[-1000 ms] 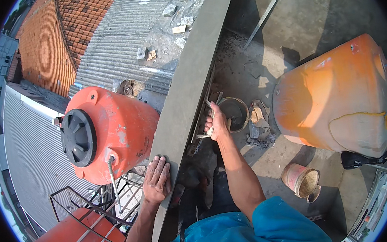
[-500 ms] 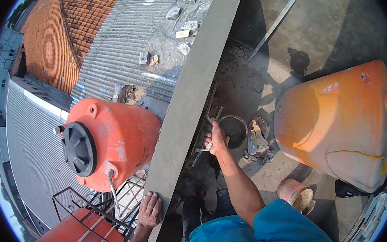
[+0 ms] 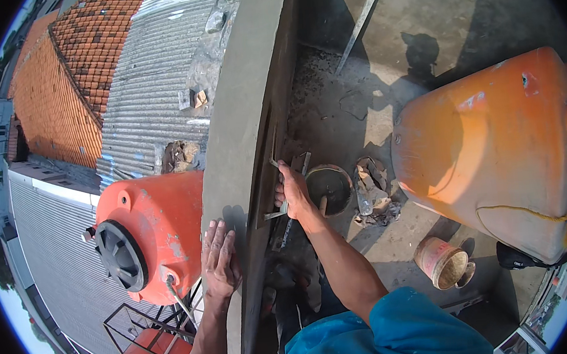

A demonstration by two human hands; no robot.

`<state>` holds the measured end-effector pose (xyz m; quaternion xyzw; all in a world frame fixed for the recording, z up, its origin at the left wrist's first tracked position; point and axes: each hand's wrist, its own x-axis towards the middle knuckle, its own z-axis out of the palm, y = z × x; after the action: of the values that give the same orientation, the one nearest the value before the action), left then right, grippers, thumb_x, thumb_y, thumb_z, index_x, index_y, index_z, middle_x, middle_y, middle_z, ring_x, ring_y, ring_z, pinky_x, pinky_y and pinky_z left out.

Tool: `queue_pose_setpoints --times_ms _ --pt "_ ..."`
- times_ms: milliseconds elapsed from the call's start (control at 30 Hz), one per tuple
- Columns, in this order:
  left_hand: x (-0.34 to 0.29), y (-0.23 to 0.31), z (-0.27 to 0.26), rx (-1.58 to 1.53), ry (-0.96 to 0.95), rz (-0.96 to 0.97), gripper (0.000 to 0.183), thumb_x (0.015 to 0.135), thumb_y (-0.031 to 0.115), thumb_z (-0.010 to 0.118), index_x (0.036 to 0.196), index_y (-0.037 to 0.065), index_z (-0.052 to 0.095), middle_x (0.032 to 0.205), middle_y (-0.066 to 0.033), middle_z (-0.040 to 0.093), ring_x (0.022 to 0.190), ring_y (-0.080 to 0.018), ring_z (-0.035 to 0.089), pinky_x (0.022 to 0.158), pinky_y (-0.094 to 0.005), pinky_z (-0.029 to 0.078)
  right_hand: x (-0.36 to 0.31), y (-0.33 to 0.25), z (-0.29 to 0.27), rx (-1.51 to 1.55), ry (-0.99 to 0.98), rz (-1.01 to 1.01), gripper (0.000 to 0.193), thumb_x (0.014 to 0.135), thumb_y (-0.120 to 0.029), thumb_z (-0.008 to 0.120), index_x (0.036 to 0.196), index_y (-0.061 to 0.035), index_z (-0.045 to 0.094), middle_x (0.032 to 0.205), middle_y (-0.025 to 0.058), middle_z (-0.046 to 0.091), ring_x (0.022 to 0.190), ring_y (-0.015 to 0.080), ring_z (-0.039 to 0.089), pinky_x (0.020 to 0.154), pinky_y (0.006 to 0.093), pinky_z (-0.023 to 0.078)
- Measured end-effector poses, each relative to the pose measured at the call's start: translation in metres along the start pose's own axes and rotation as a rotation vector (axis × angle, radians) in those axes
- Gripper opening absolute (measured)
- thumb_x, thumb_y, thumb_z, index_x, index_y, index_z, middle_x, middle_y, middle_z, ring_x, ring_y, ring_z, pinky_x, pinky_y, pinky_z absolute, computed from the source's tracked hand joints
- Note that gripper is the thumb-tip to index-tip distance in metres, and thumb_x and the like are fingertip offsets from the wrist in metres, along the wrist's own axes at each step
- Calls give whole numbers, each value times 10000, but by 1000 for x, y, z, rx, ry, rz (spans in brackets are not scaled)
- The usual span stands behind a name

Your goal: Applying and smoothing plaster or cement on the top edge of a concrete wall using a hand trowel.

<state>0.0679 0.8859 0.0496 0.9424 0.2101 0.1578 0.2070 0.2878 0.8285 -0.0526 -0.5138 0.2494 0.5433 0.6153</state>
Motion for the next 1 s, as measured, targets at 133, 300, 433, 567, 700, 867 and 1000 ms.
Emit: queue_pose_setpoints --times_ms 133,300,433,567,700,867,1000 --pt "59 -9 13 19 -26 47 385 874 -51 525 1254 -12 573 1351 -214 545 1305 -418 473 1077 -545 369 -12 -75 21 93 -119 -141 458 874 -552 627 750 -172 403 545 -53 342 403 73 318 389 255 285" --pt "82 -13 28 38 -82 57 370 872 -32 540 1239 -12 586 1346 -214 551 1311 -415 467 1084 -534 364 7 -106 44 -31 -123 -170 438 919 -503 589 774 -114 450 562 -19 358 409 106 361 382 295 327" --pt "89 -7 36 54 -35 30 327 868 -37 539 1184 -19 620 1313 -206 582 1296 -392 494 1089 -521 365 41 -67 15 -9 -10 -65 406 919 -487 596 954 -83 584 562 -27 354 406 104 346 380 294 309" --pt "83 -12 35 58 -38 40 339 862 -42 533 1192 -28 611 1312 -220 579 1289 -400 498 1079 -523 375 29 -80 12 139 -79 -69 409 924 -492 595 885 -87 554 545 -33 337 400 92 337 374 286 308" --pt "81 -16 34 63 -36 54 356 858 -48 527 1204 -27 602 1336 -219 560 1294 -409 489 1076 -526 374 19 -128 41 42 -217 -213 474 917 -513 591 729 -116 411 511 -31 332 379 98 348 365 293 326" --pt "88 -10 40 51 -42 64 352 877 -67 494 1216 -38 586 1342 -222 549 1303 -412 475 1086 -519 373 59 -65 11 -30 -9 -85 436 921 -483 573 753 -93 473 519 -17 335 396 120 370 379 327 333" --pt "82 -16 37 78 -46 47 352 863 -60 513 1204 -38 596 1332 -218 559 1294 -407 488 1082 -519 372 50 -21 -10 42 17 81 396 910 -480 596 867 -91 538 567 -37 340 413 103 320 396 294 306"
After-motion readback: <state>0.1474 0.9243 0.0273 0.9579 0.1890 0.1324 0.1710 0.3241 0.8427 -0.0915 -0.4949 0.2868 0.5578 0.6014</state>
